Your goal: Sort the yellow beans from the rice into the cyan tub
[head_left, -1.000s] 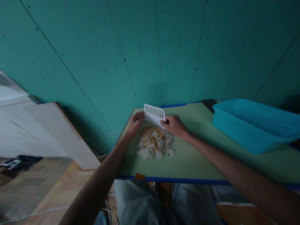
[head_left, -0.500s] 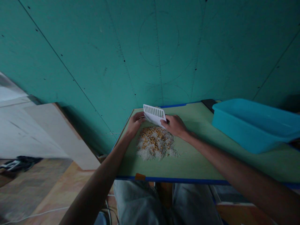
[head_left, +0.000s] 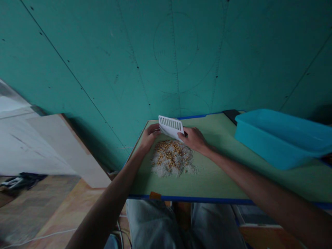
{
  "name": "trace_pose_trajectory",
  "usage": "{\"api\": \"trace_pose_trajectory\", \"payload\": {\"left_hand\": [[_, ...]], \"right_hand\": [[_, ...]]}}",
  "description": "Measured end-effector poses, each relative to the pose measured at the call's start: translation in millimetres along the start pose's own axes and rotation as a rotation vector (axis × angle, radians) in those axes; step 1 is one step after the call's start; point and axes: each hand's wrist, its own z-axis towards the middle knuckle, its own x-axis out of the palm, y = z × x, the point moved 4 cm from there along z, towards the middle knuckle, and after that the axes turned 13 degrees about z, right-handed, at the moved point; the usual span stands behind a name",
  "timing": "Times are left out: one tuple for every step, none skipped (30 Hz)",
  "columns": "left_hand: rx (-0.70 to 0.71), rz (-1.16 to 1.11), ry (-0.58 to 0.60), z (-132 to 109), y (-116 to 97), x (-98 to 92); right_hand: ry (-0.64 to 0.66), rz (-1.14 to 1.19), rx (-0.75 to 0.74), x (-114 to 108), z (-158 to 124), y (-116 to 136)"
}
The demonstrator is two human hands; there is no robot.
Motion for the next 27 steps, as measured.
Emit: {"api": "trace_pose_trajectory", "payload": {"left_hand": [[-0.007, -0.003, -0.004, 0, 0, 0.1], [-0.015, -0.005, -0.01, 0, 0, 0.0], [-0.02, -0.007, -0.014, 0, 0, 0.0], [-0.022, -0.01, -0.016, -1, 0, -0.1], [-0.021, -0.012, -0.016, -1, 0, -0.2], [-0.021, -0.012, -0.017, -1, 0, -0.5], [-0.02, -0.009, -0.015, -1, 0, -0.7], [-0.019, -0.005, -0.011, -1, 1, -0.8], [-0.018, -0.002, -0.009, -1, 1, -1.1], [-0.016, 0.001, -0.007, -1, 1, -1.3], [-0.014, 0.004, -0.005, -1, 1, -1.4], [-0.013, 0.008, -0.002, 0, 1, -1.5], [-0.012, 0.013, -0.002, 0, 1, -1.6], [-0.012, 0.021, -0.002, 0, 1, -1.7], [-0.011, 0.029, -0.001, 0, 1, -1.7], [-0.01, 0.037, -0.001, 0, 2, -1.8], [-0.011, 0.044, -0.002, 0, 2, -1.9], [-0.014, 0.052, -0.005, 0, 3, -2.2], [-0.017, 0.061, -0.011, 0, 4, -2.6], [-0.023, 0.071, -0.02, 0, 5, -3.0], [-0.027, 0.083, -0.032, 0, 6, -3.6], [-0.029, 0.093, -0.044, 0, 7, -4.1], [-0.029, 0.102, -0.054, 0, 7, -4.4], [-0.028, 0.11, -0.057, 0, 7, -4.4], [-0.027, 0.117, -0.057, -1, 6, -4.3], [-0.025, 0.126, -0.056, -1, 5, -4.2], [-0.024, 0.137, -0.054, -2, 4, -4.1]], "right_hand": [[0.001, 0.006, -0.005, 0, 0, 0], [-0.002, 0.011, -0.009, 0, 0, 0], [-0.007, 0.013, -0.013, 0, 0, 0], [-0.01, 0.013, -0.015, 0, 0, 0], [-0.013, 0.01, -0.015, 0, -1, 0], [-0.015, 0.005, -0.014, 0, -1, 0], [-0.016, 0.0, -0.013, 0, -1, 0], [-0.014, -0.002, -0.012, 0, -1, 0], [-0.011, 0.0, -0.013, 0, -1, 1], [-0.009, 0.003, -0.013, 0, -1, 1], [-0.007, 0.007, -0.013, 0, -1, 1], [-0.005, 0.01, -0.013, 0, -1, 1], [-0.003, 0.01, -0.012, 0, -1, 1], [-0.001, 0.008, -0.009, 1, -1, 1], [-0.001, 0.004, -0.004, 1, -1, 0], [-0.003, -0.001, 0.0, 1, -1, 0], [-0.007, -0.005, 0.005, 1, -1, -1], [-0.014, -0.008, 0.012, 0, -1, -2], [-0.021, -0.01, 0.021, 0, 0, -3], [-0.027, -0.009, 0.032, 0, 0, -5], [-0.03, -0.003, 0.046, -1, 1, -7], [-0.031, 0.008, 0.061, -1, 2, -9], [-0.032, 0.025, 0.076, -1, 3, -12], [-0.032, 0.046, 0.088, 0, 4, -14], [-0.034, 0.069, 0.098, 0, 4, -17], [-0.038, 0.091, 0.106, 0, 5, -19], [-0.043, 0.111, 0.112, 1, 6, -21]]}}
